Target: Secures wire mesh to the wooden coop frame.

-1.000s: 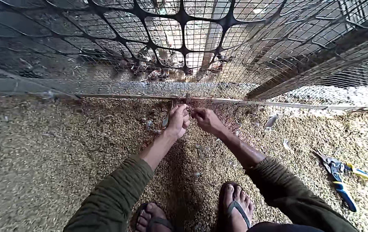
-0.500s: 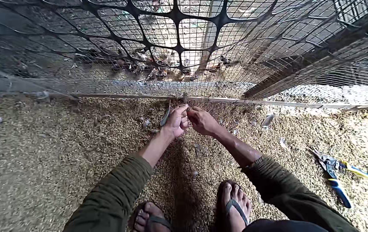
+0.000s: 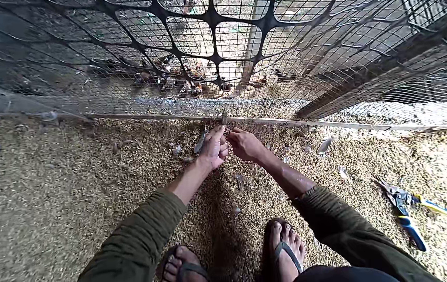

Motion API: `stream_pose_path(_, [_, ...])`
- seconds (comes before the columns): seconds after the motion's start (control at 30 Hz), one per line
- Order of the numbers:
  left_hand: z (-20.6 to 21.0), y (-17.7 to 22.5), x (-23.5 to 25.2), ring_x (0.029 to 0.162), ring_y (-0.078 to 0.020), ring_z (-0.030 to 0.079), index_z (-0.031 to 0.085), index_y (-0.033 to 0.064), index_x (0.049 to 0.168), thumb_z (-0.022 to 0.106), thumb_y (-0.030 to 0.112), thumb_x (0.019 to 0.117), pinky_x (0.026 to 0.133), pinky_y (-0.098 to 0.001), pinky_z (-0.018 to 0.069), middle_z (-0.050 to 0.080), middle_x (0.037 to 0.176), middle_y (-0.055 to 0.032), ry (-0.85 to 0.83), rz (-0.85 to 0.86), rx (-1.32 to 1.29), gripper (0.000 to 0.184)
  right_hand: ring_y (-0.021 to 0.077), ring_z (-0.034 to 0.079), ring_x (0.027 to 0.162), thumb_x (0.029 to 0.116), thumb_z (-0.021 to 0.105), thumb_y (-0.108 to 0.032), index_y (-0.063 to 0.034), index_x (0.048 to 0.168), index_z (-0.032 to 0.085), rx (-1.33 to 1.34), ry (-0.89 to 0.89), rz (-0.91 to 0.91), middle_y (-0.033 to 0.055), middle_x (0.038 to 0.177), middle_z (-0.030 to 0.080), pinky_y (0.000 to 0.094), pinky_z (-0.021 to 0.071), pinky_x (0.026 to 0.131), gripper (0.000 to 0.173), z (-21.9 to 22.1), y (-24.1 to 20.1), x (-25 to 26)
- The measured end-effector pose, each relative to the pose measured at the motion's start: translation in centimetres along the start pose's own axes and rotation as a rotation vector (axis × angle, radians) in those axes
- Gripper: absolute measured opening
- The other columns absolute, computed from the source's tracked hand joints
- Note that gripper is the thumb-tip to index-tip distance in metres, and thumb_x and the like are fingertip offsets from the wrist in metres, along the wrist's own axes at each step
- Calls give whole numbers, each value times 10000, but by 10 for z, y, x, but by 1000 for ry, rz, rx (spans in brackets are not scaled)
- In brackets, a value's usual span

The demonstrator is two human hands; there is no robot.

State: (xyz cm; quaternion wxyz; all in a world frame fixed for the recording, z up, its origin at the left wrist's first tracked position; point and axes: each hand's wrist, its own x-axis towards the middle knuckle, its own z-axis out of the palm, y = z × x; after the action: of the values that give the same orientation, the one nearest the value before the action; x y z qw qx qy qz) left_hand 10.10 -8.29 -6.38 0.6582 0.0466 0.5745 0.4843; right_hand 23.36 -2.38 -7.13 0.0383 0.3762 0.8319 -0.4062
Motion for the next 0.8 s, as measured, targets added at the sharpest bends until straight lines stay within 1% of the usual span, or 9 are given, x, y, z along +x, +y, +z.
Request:
stream_pose_path(0.07, [2,-1,1,385,-15,255,611,187,1240,462,279,1103,364,-160,239,280,554,90,2,47,50,223,358,669,1049,1029,512,-113,-14,1106,704,-15,-5,-25,189,1173,655,551,536,897,230,-2,-6,0])
stream_pose_path(0.1, [2,-1,2,388,-12,252,620,173,1243,456,267,1104,366,-161,234,286,555,91,-10,55,65,234,359,671,1069,1028,515,-111,-23,1139,708,-20,-1,-38,189,1205,657,554,539,906,240,-2,-7,-1])
stream_pose_path(0.2, [1,2,6,377,-6,260,632,139,1067,480,237,1095,354,-152,241,304,529,93,-20,63,68,183,354,675,1100,1041,500,-110,-36,1176,704,-28,-6,-78,184,1270,657,552,538,924,255,-6,-6,-2])
stream_pose_path(0.27, [1,3,6,378,-6,258,610,139,1005,503,222,1086,355,-152,244,298,530,94,7,70,74,158,351,678,1061,1047,501,-117,-26,1154,705,-32,8,-88,182,1208,663,545,544,906,248,-9,-3,-4])
stream_pose_path(0.33, [1,3,7,380,-13,259,587,145,964,529,202,1076,362,-161,249,293,523,90,54,87,95,138,344,685,1000,1036,529,-121,-21,1112,721,-27,131,-109,178,1103,675,524,558,876,229,-9,0,-9])
stream_pose_path(0.43, [-1,-1,10,400,-21,292,572,127,960,544,178,1067,379,-166,277,336,544,78,81,147,137,122,336,696,922,1000,593,-89,-6,1074,745,-10,396,-221,182,1003,683,490,586,827,189,-1,5,-12])
stream_pose_path(0.57, [0,-2,11,403,-19,308,573,117,947,508,154,1079,382,-165,291,390,562,69,91,190,169,152,313,708,1020,963,625,-4,-5,1099,756,30,549,-415,177,1100,713,448,587,908,189,3,10,-4])
stream_pose_path(0.67, [-1,-1,9,398,-20,313,556,104,963,456,126,1091,380,-163,290,374,547,70,86,188,145,164,300,687,1148,952,604,26,-19,1089,765,48,522,-556,147,1207,722,433,553,1004,216,-1,22,8])
stream_pose_path(0.8, [-1,1,7,406,-20,327,590,92,1026,453,127,1092,383,-169,294,400,557,64,89,181,88,156,274,686,1147,966,568,2,-22,1088,756,62,430,-614,126,1203,727,437,540,1027,226,-8,32,21])
